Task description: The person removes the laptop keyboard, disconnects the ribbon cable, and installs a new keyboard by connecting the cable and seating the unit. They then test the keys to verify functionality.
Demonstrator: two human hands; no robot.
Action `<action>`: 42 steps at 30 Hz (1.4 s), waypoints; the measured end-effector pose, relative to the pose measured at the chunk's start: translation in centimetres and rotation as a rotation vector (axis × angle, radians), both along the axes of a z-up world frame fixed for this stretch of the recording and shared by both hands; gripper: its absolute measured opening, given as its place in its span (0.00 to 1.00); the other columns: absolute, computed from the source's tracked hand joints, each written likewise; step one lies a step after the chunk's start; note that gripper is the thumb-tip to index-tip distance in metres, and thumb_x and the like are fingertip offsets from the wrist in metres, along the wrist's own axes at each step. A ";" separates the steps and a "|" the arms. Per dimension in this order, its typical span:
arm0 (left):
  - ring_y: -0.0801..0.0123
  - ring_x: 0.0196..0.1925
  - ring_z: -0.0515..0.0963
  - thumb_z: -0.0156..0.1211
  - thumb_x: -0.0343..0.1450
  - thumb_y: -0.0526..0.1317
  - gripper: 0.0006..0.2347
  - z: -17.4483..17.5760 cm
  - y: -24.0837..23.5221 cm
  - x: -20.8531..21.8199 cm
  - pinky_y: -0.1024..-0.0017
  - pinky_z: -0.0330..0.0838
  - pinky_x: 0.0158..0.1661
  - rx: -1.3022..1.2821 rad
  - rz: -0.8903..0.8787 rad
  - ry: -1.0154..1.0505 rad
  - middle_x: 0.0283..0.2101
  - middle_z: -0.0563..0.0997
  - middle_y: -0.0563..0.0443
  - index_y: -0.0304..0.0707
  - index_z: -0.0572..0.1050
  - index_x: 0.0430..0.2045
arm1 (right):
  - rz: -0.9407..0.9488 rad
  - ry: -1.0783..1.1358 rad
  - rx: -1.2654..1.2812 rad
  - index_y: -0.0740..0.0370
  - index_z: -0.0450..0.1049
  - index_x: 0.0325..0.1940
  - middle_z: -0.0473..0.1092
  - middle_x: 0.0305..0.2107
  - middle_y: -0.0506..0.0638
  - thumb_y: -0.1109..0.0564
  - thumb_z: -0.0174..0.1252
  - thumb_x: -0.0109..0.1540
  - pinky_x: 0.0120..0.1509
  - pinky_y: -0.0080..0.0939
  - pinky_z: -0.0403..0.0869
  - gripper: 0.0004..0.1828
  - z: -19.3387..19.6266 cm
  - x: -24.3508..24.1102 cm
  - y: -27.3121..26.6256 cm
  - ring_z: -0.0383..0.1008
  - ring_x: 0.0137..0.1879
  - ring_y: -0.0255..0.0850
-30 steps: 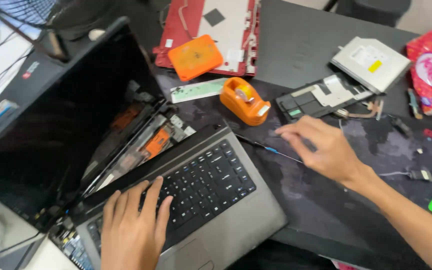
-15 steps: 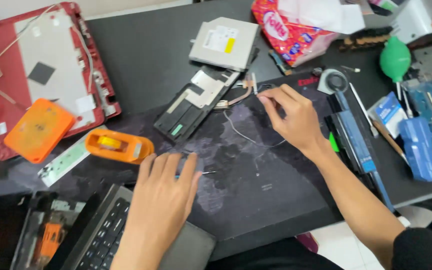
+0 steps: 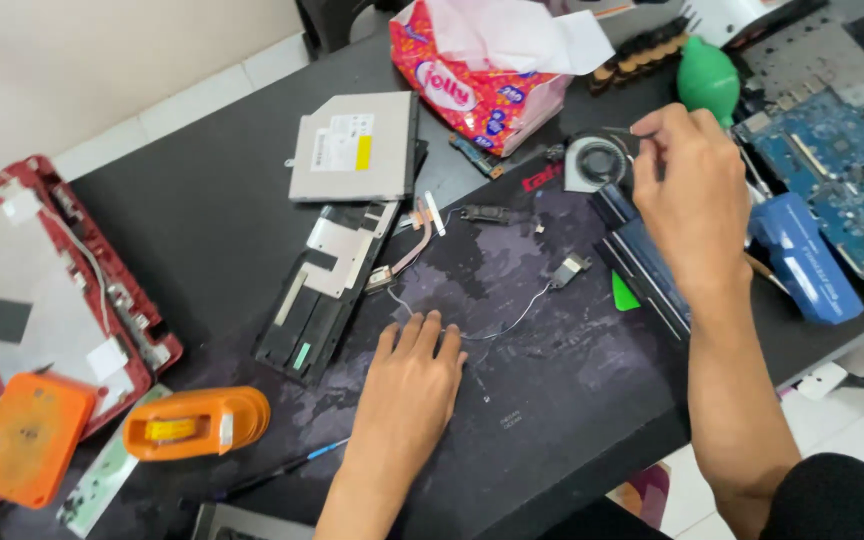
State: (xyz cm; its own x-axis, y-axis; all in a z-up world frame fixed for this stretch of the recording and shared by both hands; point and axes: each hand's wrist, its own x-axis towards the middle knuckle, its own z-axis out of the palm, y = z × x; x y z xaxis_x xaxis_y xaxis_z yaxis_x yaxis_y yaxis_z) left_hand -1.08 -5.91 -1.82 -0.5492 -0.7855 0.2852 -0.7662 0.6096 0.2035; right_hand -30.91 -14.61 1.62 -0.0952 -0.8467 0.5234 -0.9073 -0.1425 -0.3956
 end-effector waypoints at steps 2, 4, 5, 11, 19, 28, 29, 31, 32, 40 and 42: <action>0.50 0.50 0.79 0.57 0.72 0.41 0.10 1.5 -1.4 -1.0 0.53 0.67 0.55 0.166 -0.019 -0.089 0.43 0.80 0.38 0.31 0.78 0.35 | -0.091 0.031 0.079 0.64 0.76 0.47 0.74 0.39 0.58 0.64 0.61 0.68 0.46 0.51 0.74 0.04 -0.6 -2.3 -0.3 0.78 0.42 0.51; 0.51 0.46 0.79 0.56 0.75 0.41 0.10 2.0 -2.6 -1.9 0.53 0.67 0.55 0.332 -0.020 -0.184 0.38 0.80 0.41 0.33 0.79 0.31 | -0.163 0.059 0.159 0.63 0.77 0.46 0.75 0.38 0.58 0.63 0.63 0.64 0.46 0.52 0.74 0.07 -1.2 -3.7 -0.8 0.78 0.42 0.52; 0.52 0.44 0.79 0.58 0.74 0.42 0.10 1.7 -3.2 -2.3 0.53 0.68 0.54 0.302 -0.018 -0.201 0.36 0.80 0.42 0.34 0.80 0.29 | -0.144 0.040 0.262 0.63 0.75 0.47 0.77 0.36 0.57 0.62 0.65 0.62 0.49 0.53 0.72 0.10 -1.6 -4.1 -1.1 0.79 0.41 0.51; 0.54 0.42 0.79 0.63 0.68 0.45 0.11 -0.5 -5.3 -3.8 0.52 0.67 0.50 0.194 0.008 -0.144 0.35 0.79 0.45 0.35 0.81 0.30 | -0.116 0.046 0.479 0.61 0.74 0.51 0.80 0.33 0.53 0.60 0.67 0.59 0.56 0.56 0.65 0.17 -4.4 -6.5 -2.5 0.80 0.44 0.51; 0.55 0.43 0.79 0.66 0.67 0.48 0.13 -1.0 -5.5 -4.1 0.52 0.64 0.51 0.239 0.035 -0.148 0.35 0.79 0.47 0.36 0.81 0.30 | -0.141 0.116 0.427 0.65 0.78 0.48 0.79 0.32 0.57 0.58 0.70 0.54 0.56 0.58 0.67 0.19 -3.8 -6.5 -2.4 0.79 0.41 0.53; 0.47 0.57 0.76 0.66 0.66 0.43 0.14 1.4 0.5 0.5 0.49 0.64 0.61 0.040 0.070 0.020 0.45 0.80 0.39 0.32 0.78 0.39 | 0.349 -0.806 -0.148 0.71 0.73 0.53 0.74 0.40 0.54 0.64 0.53 0.78 0.54 0.36 0.81 0.06 -0.2 -0.4 -2.0 0.78 0.43 0.39; 0.45 0.61 0.74 0.64 0.67 0.43 0.15 2.2 2.0 1.6 0.49 0.63 0.62 -0.001 0.101 0.045 0.50 0.78 0.35 0.30 0.77 0.41 | 0.467 -1.012 -0.067 0.71 0.71 0.54 0.73 0.41 0.55 0.64 0.51 0.79 0.55 0.39 0.81 0.06 0.3 1.2 -1.8 0.79 0.44 0.42; 0.43 0.64 0.72 0.62 0.68 0.42 0.16 3.3 5.0 3.8 0.49 0.61 0.64 -0.047 0.169 0.068 0.55 0.77 0.32 0.29 0.76 0.44 | 0.615 -1.216 0.046 0.71 0.70 0.56 0.72 0.42 0.57 0.64 0.48 0.81 0.56 0.42 0.81 0.07 1.3 4.8 -1.2 0.80 0.44 0.45; 0.42 0.64 0.71 0.61 0.68 0.43 0.16 3.7 6.5 4.9 0.47 0.60 0.63 -0.028 0.237 0.048 0.55 0.76 0.30 0.29 0.76 0.45 | 0.679 -1.214 0.108 0.69 0.68 0.56 0.74 0.43 0.57 0.62 0.48 0.81 0.55 0.41 0.80 0.06 1.9 6.8 -0.8 0.80 0.44 0.44; 0.40 0.63 0.68 0.57 0.72 0.42 0.18 2.5 19.4 12.2 0.48 0.59 0.63 0.104 0.836 0.112 0.57 0.73 0.31 0.27 0.73 0.53 | 1.013 -1.011 0.498 0.73 0.66 0.47 0.71 0.36 0.55 0.61 0.48 0.82 0.54 0.47 0.82 0.12 2.6 18.5 0.9 0.73 0.39 0.43; 0.42 0.63 0.68 0.57 0.72 0.41 0.19 2.1 21.7 13.0 0.50 0.59 0.63 0.046 0.984 0.095 0.59 0.72 0.31 0.27 0.73 0.55 | 1.270 -1.110 0.627 0.65 0.66 0.63 0.72 0.33 0.53 0.60 0.52 0.82 0.50 0.44 0.80 0.07 2.7 21.0 1.0 0.77 0.37 0.43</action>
